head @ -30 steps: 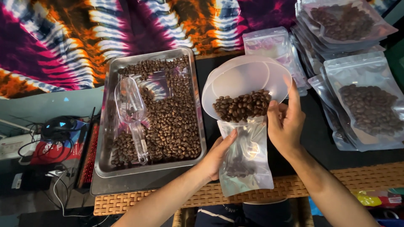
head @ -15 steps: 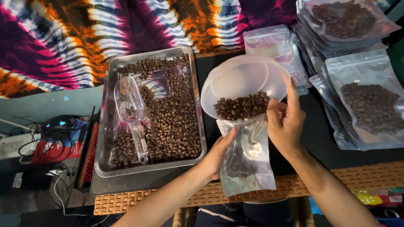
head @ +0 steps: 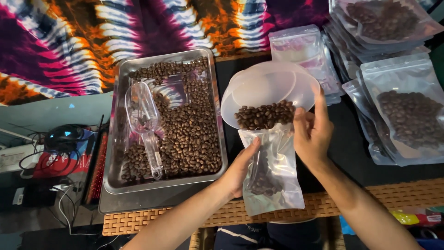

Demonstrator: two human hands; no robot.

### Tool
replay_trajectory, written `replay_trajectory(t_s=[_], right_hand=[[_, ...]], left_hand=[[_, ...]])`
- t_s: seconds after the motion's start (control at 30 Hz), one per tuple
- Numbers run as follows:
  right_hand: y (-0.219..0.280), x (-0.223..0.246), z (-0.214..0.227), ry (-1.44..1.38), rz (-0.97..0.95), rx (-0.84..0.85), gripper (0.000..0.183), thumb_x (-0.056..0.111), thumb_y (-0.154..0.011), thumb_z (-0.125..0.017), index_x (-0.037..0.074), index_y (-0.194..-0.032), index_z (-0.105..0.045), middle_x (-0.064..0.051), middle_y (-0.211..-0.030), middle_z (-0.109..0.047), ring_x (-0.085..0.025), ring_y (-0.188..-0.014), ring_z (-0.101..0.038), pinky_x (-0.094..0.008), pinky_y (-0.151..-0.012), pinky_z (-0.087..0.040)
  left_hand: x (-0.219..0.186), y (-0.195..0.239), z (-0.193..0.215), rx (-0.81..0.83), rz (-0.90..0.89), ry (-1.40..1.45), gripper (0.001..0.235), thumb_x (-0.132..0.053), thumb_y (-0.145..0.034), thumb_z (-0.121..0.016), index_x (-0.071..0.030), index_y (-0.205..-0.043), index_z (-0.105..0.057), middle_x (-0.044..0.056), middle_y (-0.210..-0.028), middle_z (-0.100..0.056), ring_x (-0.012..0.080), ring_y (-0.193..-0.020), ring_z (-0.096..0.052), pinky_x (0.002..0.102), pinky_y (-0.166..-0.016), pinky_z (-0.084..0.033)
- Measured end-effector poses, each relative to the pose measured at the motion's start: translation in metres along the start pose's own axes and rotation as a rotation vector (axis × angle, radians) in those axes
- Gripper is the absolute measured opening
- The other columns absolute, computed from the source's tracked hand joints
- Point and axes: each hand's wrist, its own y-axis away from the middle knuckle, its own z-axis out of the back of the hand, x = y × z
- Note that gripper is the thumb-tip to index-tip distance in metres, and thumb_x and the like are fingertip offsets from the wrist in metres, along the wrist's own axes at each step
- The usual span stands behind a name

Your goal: Measuring roasted coffee beans using a scoop and a digital scale, then filling them into plastic bags for packaging.

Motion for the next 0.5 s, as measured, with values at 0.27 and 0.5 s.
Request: replay_trajectory(t_s=[0.27, 0.5], right_hand=[[-0.001, 0.011, 0.004, 0.033, 0.078, -0.058, 0.051, 0.006, -0.107, -0.055, 0.004, -0.158, -0.047, -0.009, -0.06, -0.061, -0.017, -0.046, -0.052, -0.027, -0.05, -0.041], [0.0, 0.004, 0.003, 0.015, 0.17, -0.084, 0.049, 0.004, -0.106, -0.054, -0.001, -0.154, -0.049, -0.01, -0.061, -0.061, -0.013, -0.045, -0.049, -0.024, -0.047, -0.037]], left_hand=[[0.005, -0.003, 0.007, -0.016, 0.01, -0.051, 0.113, -0.055, -0.087, -0.08, 0.009, -0.156, -0.017, 0.039, -0.154, -0.023, 0.0462, -0.145, -0.032, 0.068, -0.105, -0.037], [0.035, -0.026, 0.036, -0.032, -0.006, 0.036, 0.106, -0.049, -0.09, -0.083, 0.01, -0.154, -0.023, 0.037, -0.145, -0.037, 0.0464, -0.134, -0.049, 0.068, -0.096, -0.047]])
